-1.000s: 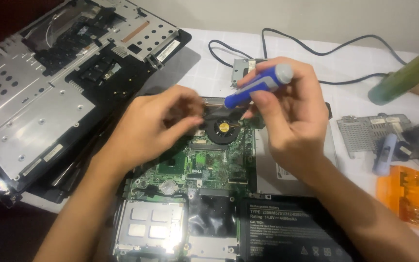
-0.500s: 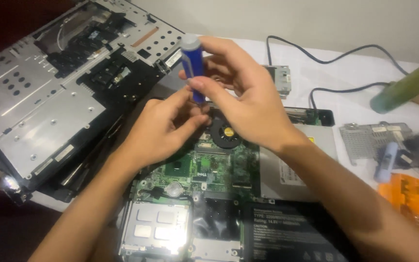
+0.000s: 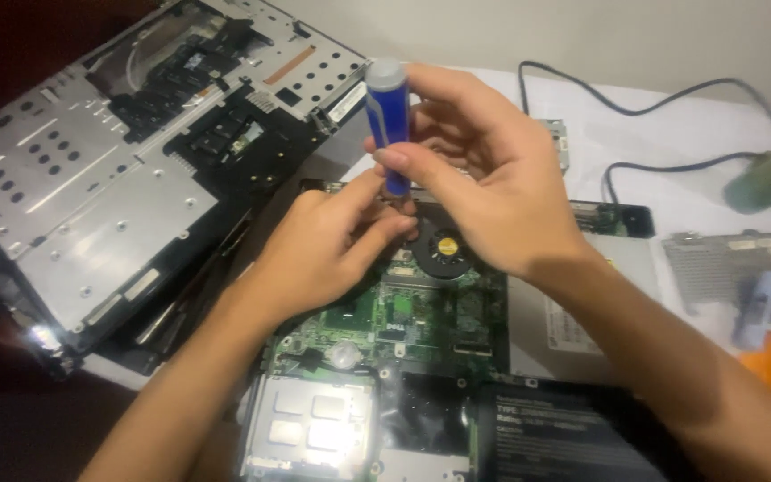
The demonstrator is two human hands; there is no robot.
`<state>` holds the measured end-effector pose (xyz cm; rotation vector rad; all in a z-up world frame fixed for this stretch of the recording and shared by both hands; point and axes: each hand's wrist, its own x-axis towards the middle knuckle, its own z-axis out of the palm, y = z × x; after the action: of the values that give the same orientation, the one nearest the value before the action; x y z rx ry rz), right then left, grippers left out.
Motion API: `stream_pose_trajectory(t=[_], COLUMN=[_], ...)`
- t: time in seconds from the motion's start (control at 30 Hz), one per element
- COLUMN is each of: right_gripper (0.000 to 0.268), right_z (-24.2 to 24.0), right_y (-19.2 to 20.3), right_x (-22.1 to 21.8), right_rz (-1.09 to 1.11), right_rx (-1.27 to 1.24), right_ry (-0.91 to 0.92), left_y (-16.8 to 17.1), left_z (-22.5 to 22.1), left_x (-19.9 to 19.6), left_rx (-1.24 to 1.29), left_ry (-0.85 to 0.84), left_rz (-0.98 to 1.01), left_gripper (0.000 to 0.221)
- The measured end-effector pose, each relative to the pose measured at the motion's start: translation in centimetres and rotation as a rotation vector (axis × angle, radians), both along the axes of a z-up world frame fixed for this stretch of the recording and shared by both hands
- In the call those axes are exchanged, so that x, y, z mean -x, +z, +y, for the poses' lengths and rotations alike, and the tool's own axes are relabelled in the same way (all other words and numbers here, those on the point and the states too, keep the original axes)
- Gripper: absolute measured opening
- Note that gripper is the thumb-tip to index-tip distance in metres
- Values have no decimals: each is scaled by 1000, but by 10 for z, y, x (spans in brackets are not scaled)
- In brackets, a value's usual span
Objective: Disassembling a laptop and preparing to install or replace a storage drive by removing screws and repositioning the cooling fan.
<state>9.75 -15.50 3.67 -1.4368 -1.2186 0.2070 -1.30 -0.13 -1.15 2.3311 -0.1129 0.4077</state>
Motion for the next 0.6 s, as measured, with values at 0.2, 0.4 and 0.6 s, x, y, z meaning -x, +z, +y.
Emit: stream_pose_trajectory(t=[0.2, 0.4, 0.6], right_gripper=[40, 42, 46], right_z=[-1, -1, -1], right_y=[4, 5, 9], right_x=[1, -5, -6], right_rz=[-32, -43, -8], right_rx=[-3, 8, 86], right_ry=[0, 27, 20], left_y=[1, 2, 4], left_z=[1, -1, -3], left_x=[-1, -2, -5], left_rx=[-11, -25, -60], left_ry=[-11, -17, 36], left_rz=[14, 3, 56], left_gripper=[34, 23, 18])
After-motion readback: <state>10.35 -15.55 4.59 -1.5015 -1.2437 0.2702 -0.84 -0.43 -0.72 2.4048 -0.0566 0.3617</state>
